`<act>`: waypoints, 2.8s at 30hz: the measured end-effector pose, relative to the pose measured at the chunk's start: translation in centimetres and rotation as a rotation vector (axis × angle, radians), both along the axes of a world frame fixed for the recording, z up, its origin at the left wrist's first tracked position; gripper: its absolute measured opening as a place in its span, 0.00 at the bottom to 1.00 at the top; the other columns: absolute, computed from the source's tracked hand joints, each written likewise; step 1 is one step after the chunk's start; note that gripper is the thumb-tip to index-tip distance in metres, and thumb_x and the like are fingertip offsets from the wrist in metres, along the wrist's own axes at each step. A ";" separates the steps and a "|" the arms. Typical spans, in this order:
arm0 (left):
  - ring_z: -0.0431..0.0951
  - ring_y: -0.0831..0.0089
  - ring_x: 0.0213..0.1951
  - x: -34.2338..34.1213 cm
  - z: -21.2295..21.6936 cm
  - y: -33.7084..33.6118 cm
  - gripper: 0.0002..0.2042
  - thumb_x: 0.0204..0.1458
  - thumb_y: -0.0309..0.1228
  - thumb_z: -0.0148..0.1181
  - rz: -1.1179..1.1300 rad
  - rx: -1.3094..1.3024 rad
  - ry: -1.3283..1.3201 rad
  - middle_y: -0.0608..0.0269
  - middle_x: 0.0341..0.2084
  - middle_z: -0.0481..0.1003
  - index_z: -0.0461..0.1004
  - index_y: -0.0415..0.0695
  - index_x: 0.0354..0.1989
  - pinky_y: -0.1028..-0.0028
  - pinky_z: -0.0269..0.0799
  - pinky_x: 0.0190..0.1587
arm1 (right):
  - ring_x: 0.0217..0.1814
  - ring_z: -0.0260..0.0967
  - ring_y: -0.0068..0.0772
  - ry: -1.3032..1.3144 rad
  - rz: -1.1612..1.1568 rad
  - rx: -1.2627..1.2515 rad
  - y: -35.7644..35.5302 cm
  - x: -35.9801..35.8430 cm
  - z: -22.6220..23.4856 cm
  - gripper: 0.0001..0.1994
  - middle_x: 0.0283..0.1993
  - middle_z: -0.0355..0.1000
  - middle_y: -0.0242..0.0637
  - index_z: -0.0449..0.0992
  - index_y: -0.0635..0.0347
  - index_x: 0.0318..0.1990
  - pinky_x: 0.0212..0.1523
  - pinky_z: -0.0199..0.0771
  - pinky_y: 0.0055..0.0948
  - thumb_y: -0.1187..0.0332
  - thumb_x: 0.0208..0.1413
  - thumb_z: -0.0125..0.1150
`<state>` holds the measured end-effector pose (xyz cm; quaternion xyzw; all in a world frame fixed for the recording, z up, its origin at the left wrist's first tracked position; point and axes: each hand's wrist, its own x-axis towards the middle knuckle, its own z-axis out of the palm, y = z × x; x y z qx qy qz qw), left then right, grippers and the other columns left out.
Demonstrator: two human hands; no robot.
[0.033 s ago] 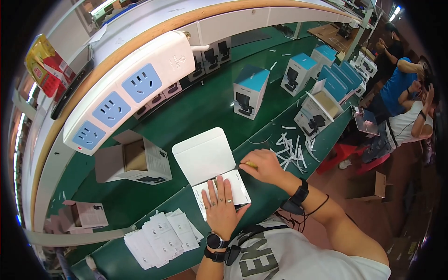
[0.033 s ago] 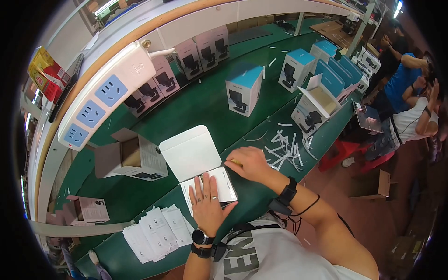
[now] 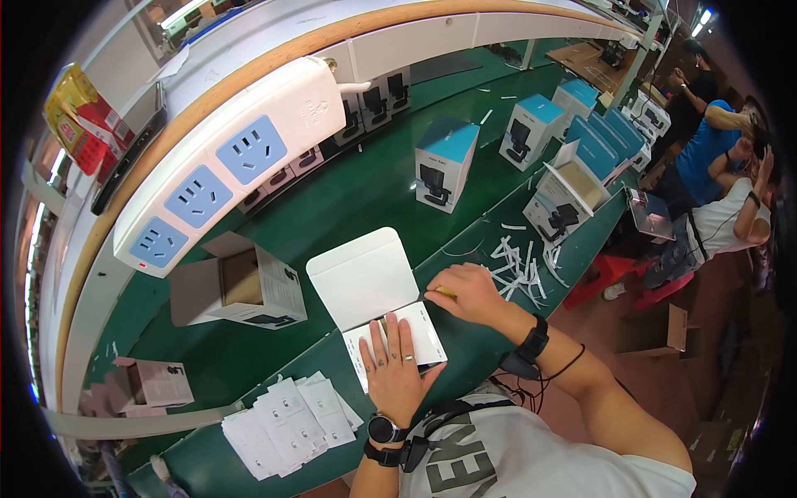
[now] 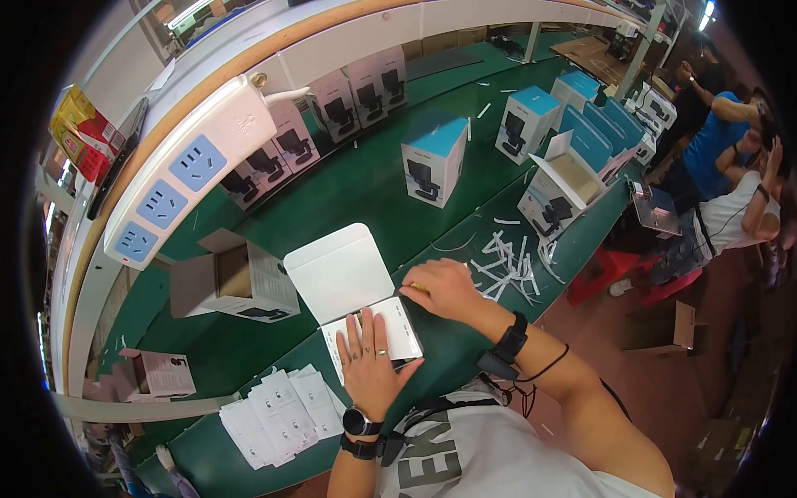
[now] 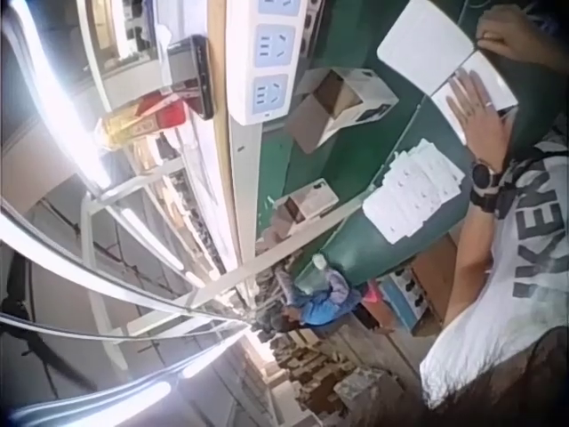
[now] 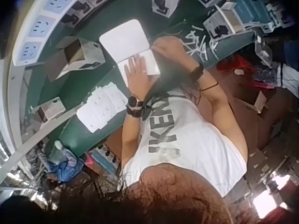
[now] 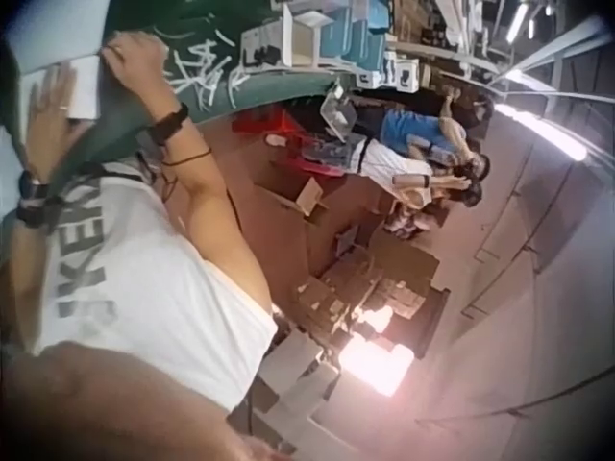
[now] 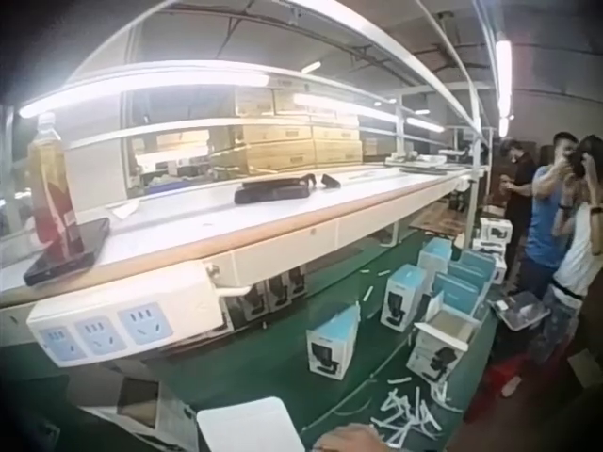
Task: Packaging electronic components into small cardboard boxes on an assembly line.
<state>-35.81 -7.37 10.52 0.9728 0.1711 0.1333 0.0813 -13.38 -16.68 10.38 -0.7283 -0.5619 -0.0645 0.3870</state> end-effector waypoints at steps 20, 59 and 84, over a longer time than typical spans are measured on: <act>0.58 0.38 0.71 -0.6 0.0 -0.5 0.44 0.47 0.59 0.71 0.033 -0.018 -0.158 0.42 0.71 0.61 0.69 0.36 0.64 0.42 0.54 0.71 | 0.34 0.75 0.42 0.731 0.225 -0.066 -4.7 0.5 1.2 0.12 0.37 0.77 0.39 0.79 0.59 0.41 0.36 0.74 0.35 0.66 0.52 0.73; 0.68 0.43 0.66 -6.7 -1.5 0.3 0.28 0.52 0.35 0.65 -0.128 -0.166 -0.065 0.43 0.59 0.72 0.71 0.40 0.63 0.50 0.58 0.72 | 0.38 0.75 0.43 0.042 0.335 -0.135 10.4 -13.2 2.5 0.10 0.36 0.74 0.35 0.80 0.55 0.36 0.42 0.76 0.39 0.69 0.43 0.72; 0.73 0.46 0.60 -10.6 1.5 5.4 0.22 0.63 0.43 0.61 -0.142 -0.650 -0.280 0.47 0.58 0.75 0.76 0.40 0.58 0.53 0.66 0.64 | 0.43 0.76 0.31 0.616 0.786 -0.172 1.6 -9.4 4.3 0.09 0.42 0.77 0.37 0.80 0.60 0.44 0.44 0.73 0.32 0.66 0.62 0.67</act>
